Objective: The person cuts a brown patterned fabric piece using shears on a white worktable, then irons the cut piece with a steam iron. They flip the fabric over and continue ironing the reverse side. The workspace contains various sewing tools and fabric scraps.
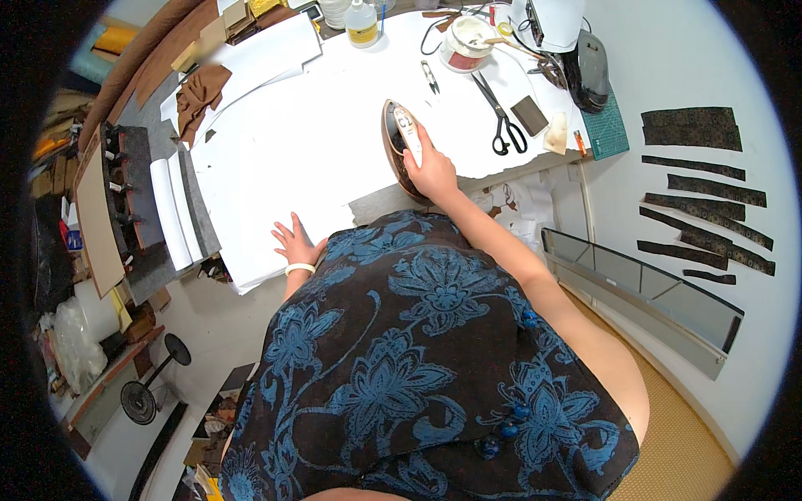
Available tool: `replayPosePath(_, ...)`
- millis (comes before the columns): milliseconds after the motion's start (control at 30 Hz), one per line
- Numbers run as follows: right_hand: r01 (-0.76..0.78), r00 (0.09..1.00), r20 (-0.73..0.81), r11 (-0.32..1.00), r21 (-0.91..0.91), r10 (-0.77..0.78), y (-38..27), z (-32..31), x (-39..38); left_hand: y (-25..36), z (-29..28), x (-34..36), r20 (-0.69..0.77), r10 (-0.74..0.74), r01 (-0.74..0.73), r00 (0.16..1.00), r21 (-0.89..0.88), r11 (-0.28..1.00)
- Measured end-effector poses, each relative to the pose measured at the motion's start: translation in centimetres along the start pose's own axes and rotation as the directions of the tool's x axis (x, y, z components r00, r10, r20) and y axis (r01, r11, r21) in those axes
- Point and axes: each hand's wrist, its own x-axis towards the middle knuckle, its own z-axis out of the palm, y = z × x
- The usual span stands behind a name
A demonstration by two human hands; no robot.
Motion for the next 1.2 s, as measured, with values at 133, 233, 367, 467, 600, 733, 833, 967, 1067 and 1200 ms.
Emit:
replayPosePath(133, 0.006, 1.0, 0.008, 0.999, 0.048, -0.006, 0.7, -0.1, 0.3, 0.5, 0.0, 0.0, 0.004, -0.004, 0.004, 1.0, -0.004, 1.0)
replayPosePath(233, -0.008, 0.999, 0.05, 0.998, 0.065, 0.004, 0.3, -0.4, 0.2, 0.1, -0.1, 0.0, -0.007, -0.001, 0.001, 1.0, -0.006, 1.0)
replayPosePath(367, 0.005, 1.0, 0.008, 0.966, 0.259, -0.007, 1.1, -0.1, 0.3, 0.3, 0.0, -0.2, -0.006, -0.009, 0.009, 1.0, 0.019, 1.0)
replayPosePath(467, 0.071, 0.996, -0.074, 0.937, 0.341, -0.049, 1.6, 0.5, 0.4, 0.4, 0.2, 0.0, -0.016, -0.008, 0.008, 1.0, 0.023, 1.0)
replayPosePath(600, -0.025, 1.0, 0.021, 0.957, 0.289, 0.02, 1.4, -0.5, 0.4, 0.2, 0.3, 0.0, -0.015, -0.015, 0.015, 1.0, 0.022, 1.0)
replayPosePath(733, -0.032, 0.999, 0.021, 0.972, 0.234, 0.028, 2.4, -1.6, 1.0, -0.1, 0.6, 0.1, -0.035, -0.013, 0.014, 0.999, 0.016, 1.0)
replayPosePath(833, -0.044, 0.999, 0.009, 0.977, 0.208, 0.043, 3.5, -2.2, 1.3, -0.1, 0.7, 0.2, -0.041, -0.013, 0.014, 0.999, 0.009, 1.0)
replayPosePath(967, -0.036, 0.999, -0.025, 0.982, 0.183, 0.042, 4.2, -3.1, 1.4, -0.1, 0.6, 0.2, -0.045, -0.012, 0.013, 0.999, 0.012, 1.0)
replayPosePath(1067, -0.123, 0.992, 0.042, 0.978, 0.169, 0.118, 4.2, -4.3, 1.7, -0.1, 0.5, 0.2, -0.046, -0.012, 0.012, 0.999, 0.015, 1.0)
replayPosePath(1200, -0.09, 0.995, 0.062, 0.986, 0.138, 0.082, 4.3, -5.0, 1.8, -0.2, 0.6, 0.2, -0.049, -0.012, 0.012, 0.999, 0.006, 1.0)
